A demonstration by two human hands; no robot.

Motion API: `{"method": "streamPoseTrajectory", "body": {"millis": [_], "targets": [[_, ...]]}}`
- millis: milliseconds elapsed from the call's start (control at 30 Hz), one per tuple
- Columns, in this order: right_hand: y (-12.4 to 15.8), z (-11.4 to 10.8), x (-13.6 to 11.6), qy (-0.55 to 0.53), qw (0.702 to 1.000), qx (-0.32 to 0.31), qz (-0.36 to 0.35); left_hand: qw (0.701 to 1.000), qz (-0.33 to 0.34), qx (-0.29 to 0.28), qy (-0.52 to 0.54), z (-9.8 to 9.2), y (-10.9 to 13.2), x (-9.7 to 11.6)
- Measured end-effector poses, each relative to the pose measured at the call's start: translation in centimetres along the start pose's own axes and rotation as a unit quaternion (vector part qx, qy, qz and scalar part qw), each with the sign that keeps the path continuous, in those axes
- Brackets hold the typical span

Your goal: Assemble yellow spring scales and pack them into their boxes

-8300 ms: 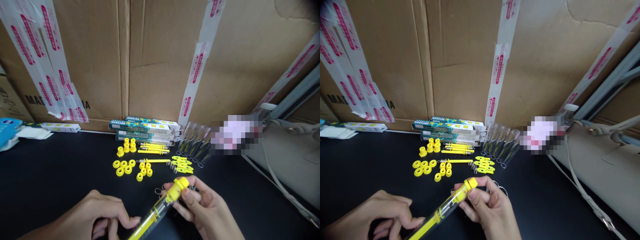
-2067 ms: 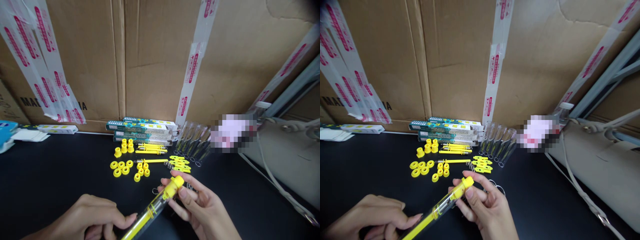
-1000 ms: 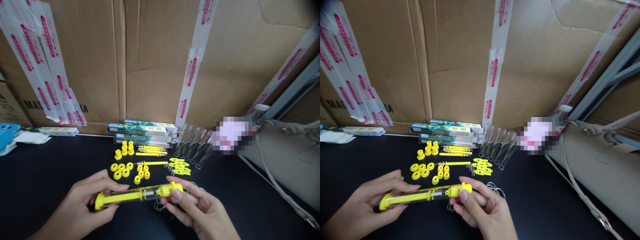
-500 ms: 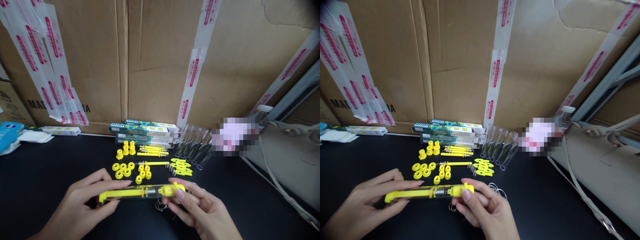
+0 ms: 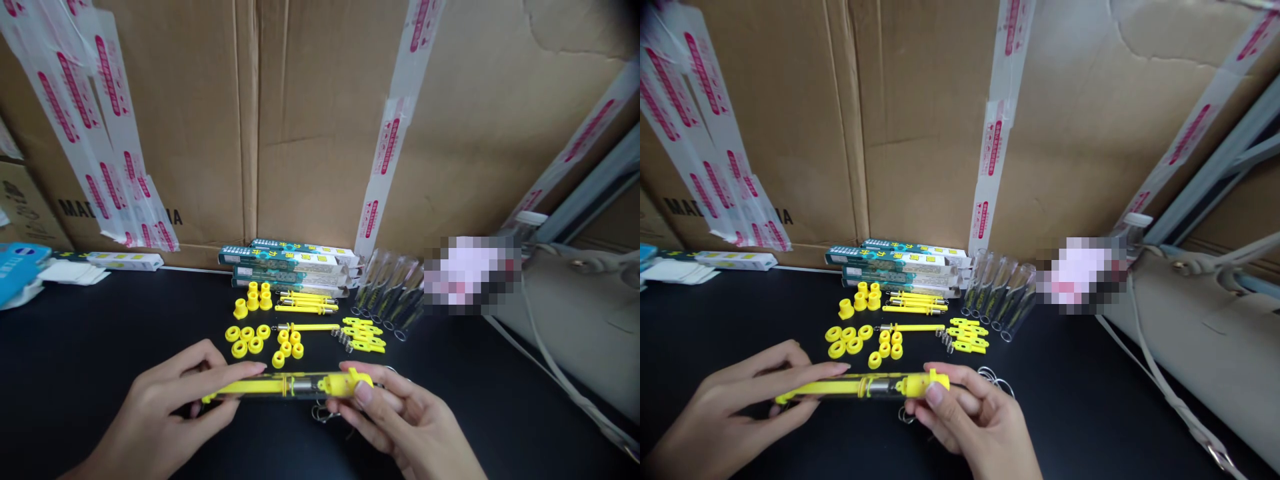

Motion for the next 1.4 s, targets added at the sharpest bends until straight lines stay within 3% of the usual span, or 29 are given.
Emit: {"method": "streamPoseTrajectory", "body": {"millis": [267,500,633,733,867,1133,1233,1400], "targets": [[-0.1,0.1,0.1,-0.008,1.0,-0.003,0.005,1.0,0.002,-0.006,0.009,-0.1,-0.3,-0.1],[0.3,-0.3,-0.1,-0.006,1.0,0.011,0.007,0.999,-0.015,0.024,0.022,-0.6,-0.6,0.1],[0.3,-1.0,-1.0,0.01,0.999,0.031,-0.017,0.994,-0.062,0.061,0.064,-0.8,-0.6,-0.8],[0.0,-1.4,-1.3,0.023,0.999,0.028,-0.023,0.979,-0.137,0.096,0.118,-0.9,-0.2,-2.6],[-0.4,-2.3,-1.5,0.021,0.998,0.04,-0.038,0.957,-0.228,0.067,0.164,-0.4,0.1,-4.7],[-1.0,-2.3,-1.3,0.077,0.997,0.004,-0.024,0.943,-0.266,0.051,0.193,-0.1,0.0,-6.3],[-1.2,-1.7,-2.6,0.151,0.985,-0.007,-0.086,0.943,-0.27,0.067,0.183,-0.3,-0.1,-6.1],[-0.4,-1.8,-4.4,0.246,0.954,0.031,-0.171,0.951,-0.274,0.054,0.136,-0.1,0.0,-6.0]]}}
Point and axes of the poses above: each hand's wrist, its own y-axis away from the middle knuckle, its own z-axis out of the palm, x = y × z, the point moved 10 cm from there along -y, towards the middle knuckle, and after that the axes turned 15 degrees about y, right-handed, at the moved point
